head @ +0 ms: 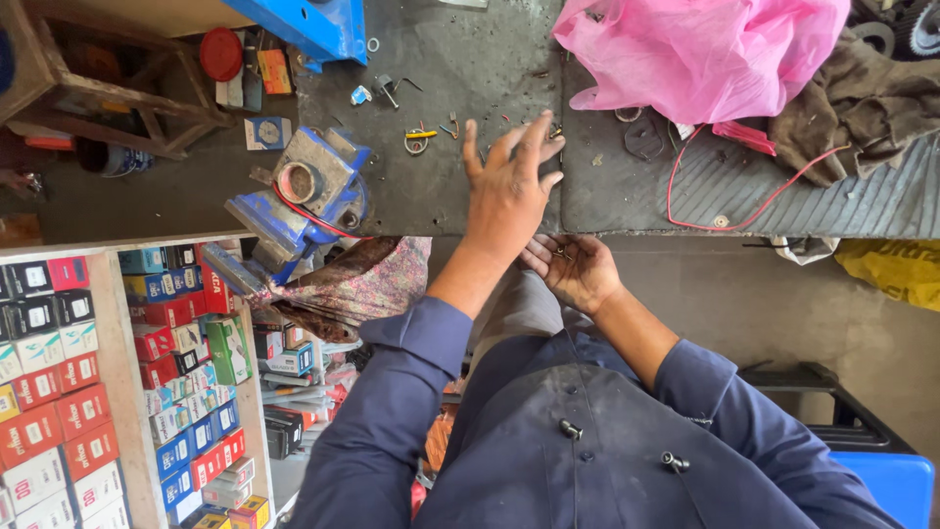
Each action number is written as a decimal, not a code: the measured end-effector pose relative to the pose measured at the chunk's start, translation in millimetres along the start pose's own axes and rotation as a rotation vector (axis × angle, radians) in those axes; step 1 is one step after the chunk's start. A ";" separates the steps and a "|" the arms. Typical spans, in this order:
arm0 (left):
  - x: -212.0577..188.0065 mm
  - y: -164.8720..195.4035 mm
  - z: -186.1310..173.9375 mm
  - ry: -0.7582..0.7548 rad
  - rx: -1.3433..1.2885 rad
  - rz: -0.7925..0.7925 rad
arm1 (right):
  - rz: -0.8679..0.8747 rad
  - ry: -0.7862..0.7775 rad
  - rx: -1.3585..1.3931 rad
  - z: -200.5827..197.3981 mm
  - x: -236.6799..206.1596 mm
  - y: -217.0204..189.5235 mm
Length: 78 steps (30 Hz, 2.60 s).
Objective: The person sorts small mechanical parts on a cluttered workbench, picking up items, wiping them with a cloth, and placing them into plastic bags. The person also retrieves a pink plastic bag from a shelf and continues organizing the parts.
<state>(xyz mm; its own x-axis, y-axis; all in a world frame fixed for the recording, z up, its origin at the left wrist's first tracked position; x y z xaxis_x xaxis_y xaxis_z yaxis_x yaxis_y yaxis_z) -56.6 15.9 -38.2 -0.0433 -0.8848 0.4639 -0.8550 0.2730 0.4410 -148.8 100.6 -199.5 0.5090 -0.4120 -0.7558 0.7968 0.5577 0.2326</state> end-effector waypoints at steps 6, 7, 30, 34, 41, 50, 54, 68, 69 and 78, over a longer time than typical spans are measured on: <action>-4.1 -12.2 -21.0 -0.168 -0.049 0.254 | 0.047 -0.075 0.008 11.5 -2.7 1.0; -5.7 -16.4 -23.4 -0.213 -0.109 0.216 | 0.073 -0.130 0.027 14.6 -3.7 1.3; -39.9 5.4 -32.1 -0.126 -0.118 0.130 | -0.043 -0.057 -0.108 -6.5 10.3 -10.3; -62.8 18.2 -30.4 -0.179 -0.123 0.129 | -0.139 0.062 -0.068 -14.3 10.0 -10.9; -98.8 16.9 -39.7 -0.345 -0.323 0.248 | -0.073 0.140 0.044 -14.3 2.2 11.0; -68.6 7.6 -66.3 -0.155 -0.439 0.326 | -0.241 0.050 -0.241 -47.7 -11.9 -22.3; -57.1 47.2 -67.8 -0.111 -0.511 0.435 | -0.388 0.235 -0.158 -117.9 -65.7 -105.8; -20.6 219.1 36.9 -0.291 -0.529 0.357 | -0.779 0.717 0.348 -268.8 -251.1 -337.8; -18.7 231.9 45.4 -0.290 -0.520 0.356 | -0.786 0.665 0.352 -264.0 -251.9 -360.6; -20.3 281.5 80.0 -0.286 -0.345 0.229 | -0.702 0.525 0.259 -261.5 -253.0 -476.0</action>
<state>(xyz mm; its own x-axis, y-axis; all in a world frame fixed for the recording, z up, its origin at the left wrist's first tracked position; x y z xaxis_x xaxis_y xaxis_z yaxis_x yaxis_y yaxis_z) -337.8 80.6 15.1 -0.3908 -0.8425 0.3708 -0.5882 0.5384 0.6034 -742.0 127.8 -279.1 -0.2838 -0.1792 -0.9420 0.9477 0.0973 -0.3040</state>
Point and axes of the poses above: each hand's wrist, its own x-axis towards the middle knuckle, its own z-axis out of the palm, y = z × x, the point moved 7 cm from there along x, towards the middle knuckle, and after that the axes turned 12 degrees about y, right-handed, at the moved point
